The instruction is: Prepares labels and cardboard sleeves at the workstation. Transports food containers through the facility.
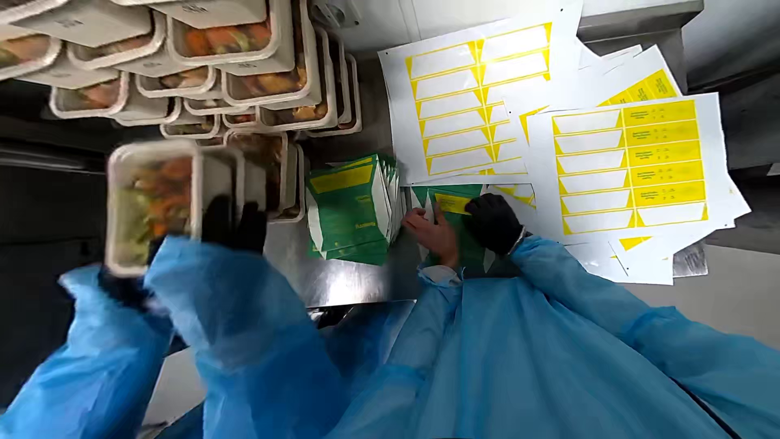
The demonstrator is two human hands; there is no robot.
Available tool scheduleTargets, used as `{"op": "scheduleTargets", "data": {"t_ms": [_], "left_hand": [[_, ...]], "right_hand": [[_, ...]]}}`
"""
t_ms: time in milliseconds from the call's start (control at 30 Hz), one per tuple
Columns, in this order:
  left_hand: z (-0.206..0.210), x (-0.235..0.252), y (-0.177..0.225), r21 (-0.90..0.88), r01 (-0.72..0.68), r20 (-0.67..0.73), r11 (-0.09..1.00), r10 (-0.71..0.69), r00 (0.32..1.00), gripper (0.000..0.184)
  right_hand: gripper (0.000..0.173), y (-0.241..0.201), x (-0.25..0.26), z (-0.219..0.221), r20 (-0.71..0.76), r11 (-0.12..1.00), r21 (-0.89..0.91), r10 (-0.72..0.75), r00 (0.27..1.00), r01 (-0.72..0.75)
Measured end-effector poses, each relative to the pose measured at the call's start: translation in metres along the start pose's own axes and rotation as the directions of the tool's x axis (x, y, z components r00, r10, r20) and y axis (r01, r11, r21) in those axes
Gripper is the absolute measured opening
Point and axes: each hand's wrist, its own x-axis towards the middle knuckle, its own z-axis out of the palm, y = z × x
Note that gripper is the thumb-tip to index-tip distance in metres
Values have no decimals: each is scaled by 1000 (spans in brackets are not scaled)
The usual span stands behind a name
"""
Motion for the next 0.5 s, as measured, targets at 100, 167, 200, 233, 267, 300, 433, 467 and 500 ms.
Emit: {"op": "scheduleTargets", "data": {"t_ms": [100,167,200,233,267,300,433,467,500], "left_hand": [[-8,-12,-13,-33,-358,81,933,360,930,28],[-19,-9,-24,-57,-579,317,813,565,762,36],[-21,-7,-29,-83,-664,414,744,631,656,40],[-21,-6,-33,-103,-725,485,681,671,561,43],[-20,-4,-36,-101,-769,523,631,691,499,47],[-17,-3,-40,-70,-802,541,593,698,469,51],[-14,-6,-46,72,-800,612,596,607,507,66],[-13,-5,-49,111,-786,600,609,589,541,71],[-14,-2,-49,145,-777,599,613,571,562,75]], "right_hand": [[42,6,-9,16,90,979,-36,-199,976,203],[44,16,-12,24,97,954,-7,-296,950,298],[43,17,-15,20,121,954,41,-298,947,296],[43,10,-14,0,248,968,77,-250,936,238],[49,-6,-3,-38,551,990,31,-131,824,136],[53,-11,3,-52,651,995,22,-88,754,96],[51,37,-28,24,108,930,33,-367,924,365],[57,39,-32,22,157,941,18,-337,928,339],[62,41,-36,16,205,955,18,-295,933,297]]}}
